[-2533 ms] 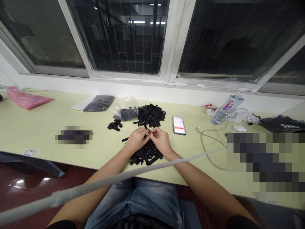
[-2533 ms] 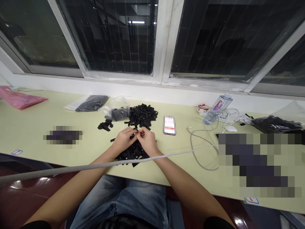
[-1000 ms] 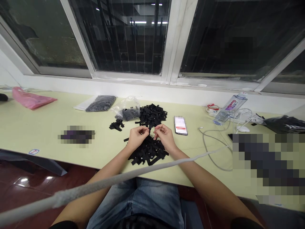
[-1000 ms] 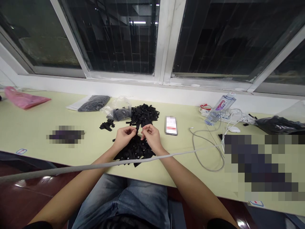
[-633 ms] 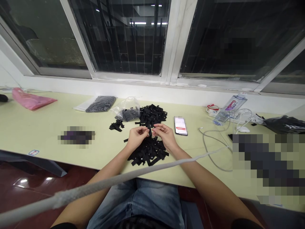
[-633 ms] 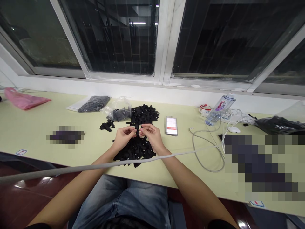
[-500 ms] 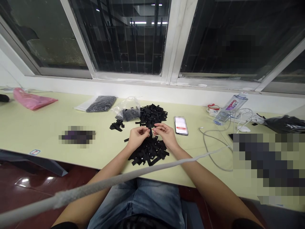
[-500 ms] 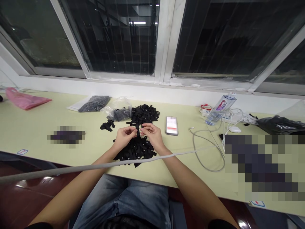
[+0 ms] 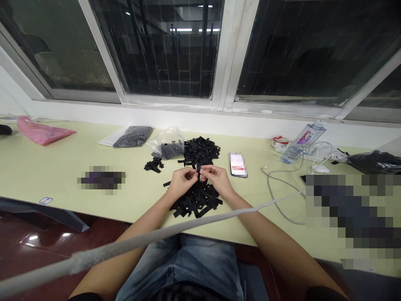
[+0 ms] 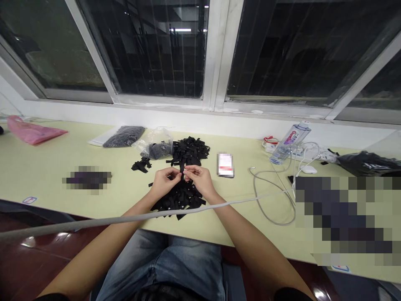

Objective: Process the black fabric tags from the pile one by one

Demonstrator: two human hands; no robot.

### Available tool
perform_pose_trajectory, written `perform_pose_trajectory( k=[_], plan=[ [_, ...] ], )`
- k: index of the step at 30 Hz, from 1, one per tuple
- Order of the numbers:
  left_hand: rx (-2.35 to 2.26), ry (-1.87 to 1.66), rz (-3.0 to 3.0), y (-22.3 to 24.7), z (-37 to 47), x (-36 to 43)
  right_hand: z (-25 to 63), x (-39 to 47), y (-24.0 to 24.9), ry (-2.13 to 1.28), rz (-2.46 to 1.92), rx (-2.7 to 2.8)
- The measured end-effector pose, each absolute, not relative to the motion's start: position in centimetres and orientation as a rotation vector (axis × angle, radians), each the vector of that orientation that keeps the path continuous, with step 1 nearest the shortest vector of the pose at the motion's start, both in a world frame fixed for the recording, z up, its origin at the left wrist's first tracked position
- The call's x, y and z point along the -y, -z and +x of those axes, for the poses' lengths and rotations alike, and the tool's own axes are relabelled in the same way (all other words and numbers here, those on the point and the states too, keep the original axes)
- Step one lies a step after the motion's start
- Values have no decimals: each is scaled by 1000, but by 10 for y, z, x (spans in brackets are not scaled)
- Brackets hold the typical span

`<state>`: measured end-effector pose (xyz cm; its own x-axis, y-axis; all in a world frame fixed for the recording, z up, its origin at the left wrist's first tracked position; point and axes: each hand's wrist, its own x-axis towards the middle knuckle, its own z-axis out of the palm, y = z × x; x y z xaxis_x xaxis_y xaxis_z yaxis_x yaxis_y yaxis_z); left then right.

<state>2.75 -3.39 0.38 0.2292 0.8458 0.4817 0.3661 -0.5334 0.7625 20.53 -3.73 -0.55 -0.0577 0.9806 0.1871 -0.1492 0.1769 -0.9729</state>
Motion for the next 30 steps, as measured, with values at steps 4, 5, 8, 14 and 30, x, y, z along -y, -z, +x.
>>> perform_pose_trajectory(
  k=[4, 5, 8, 14, 30],
  plan=[
    [-1126, -1251, 2026, -3, 27, 33, 206, 39, 7, -1160, -942, 1315],
    [-1133, -1251, 2021, -3, 27, 33, 205, 40, 6, -1133, -946, 1349],
    [-1151, -1257, 2011, -2, 27, 32, 204, 46, 3, -1008, -970, 1454],
    [-1169, -1263, 1990, -3, 27, 33, 204, 49, 1, -798, -1043, 1518],
    [-1064, -1144, 1822, -2, 26, 30, 205, 47, 4, -896, -1060, 1465]
  ],
)
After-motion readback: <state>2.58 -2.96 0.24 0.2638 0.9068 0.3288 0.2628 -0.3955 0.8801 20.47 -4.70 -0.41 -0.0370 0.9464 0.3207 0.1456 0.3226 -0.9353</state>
